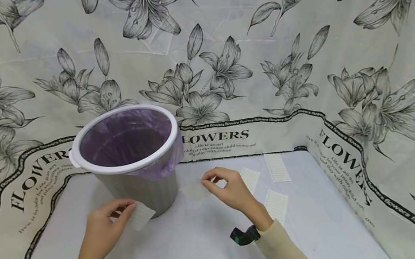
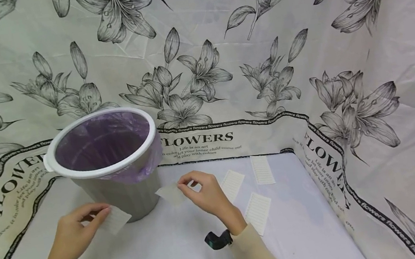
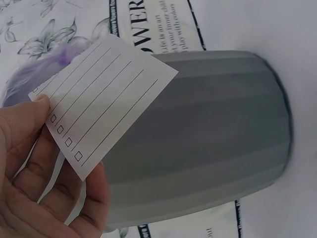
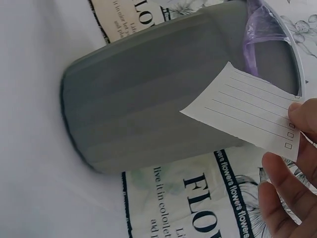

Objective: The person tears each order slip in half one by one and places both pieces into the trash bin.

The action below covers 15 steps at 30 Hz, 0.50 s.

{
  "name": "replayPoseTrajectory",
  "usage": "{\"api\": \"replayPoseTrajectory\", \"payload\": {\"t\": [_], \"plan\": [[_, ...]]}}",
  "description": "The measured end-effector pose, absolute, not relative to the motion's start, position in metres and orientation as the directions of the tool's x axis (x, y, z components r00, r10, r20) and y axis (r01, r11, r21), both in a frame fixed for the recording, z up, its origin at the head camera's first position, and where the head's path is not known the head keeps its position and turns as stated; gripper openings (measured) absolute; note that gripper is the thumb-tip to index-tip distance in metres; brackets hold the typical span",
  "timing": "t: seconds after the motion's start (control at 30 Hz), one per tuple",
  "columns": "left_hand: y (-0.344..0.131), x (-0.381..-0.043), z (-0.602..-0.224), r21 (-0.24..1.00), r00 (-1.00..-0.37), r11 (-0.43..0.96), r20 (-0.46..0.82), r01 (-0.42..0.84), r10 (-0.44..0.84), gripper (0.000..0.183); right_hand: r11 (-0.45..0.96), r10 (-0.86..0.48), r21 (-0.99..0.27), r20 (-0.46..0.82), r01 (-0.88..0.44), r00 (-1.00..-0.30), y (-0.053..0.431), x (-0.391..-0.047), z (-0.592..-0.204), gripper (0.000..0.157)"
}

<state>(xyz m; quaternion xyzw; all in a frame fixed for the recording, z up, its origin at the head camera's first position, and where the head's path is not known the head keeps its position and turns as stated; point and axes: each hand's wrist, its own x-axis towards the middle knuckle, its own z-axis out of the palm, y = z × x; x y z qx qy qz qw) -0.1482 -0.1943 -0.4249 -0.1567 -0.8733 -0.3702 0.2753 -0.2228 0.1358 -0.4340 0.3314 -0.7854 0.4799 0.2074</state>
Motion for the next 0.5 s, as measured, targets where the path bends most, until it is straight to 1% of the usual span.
{"api": "replayPoseTrajectory", "payload": {"t": [0.5], "plan": [[-0.202, -0.147, -0.400, 0.516, -0.721, 0.634, 0.687, 0.576, 0.096, 0.023, 0.318, -0.362, -0.604, 0.635, -0.731, -0.683, 0.128, -0.228, -0.417, 0.004]]}}
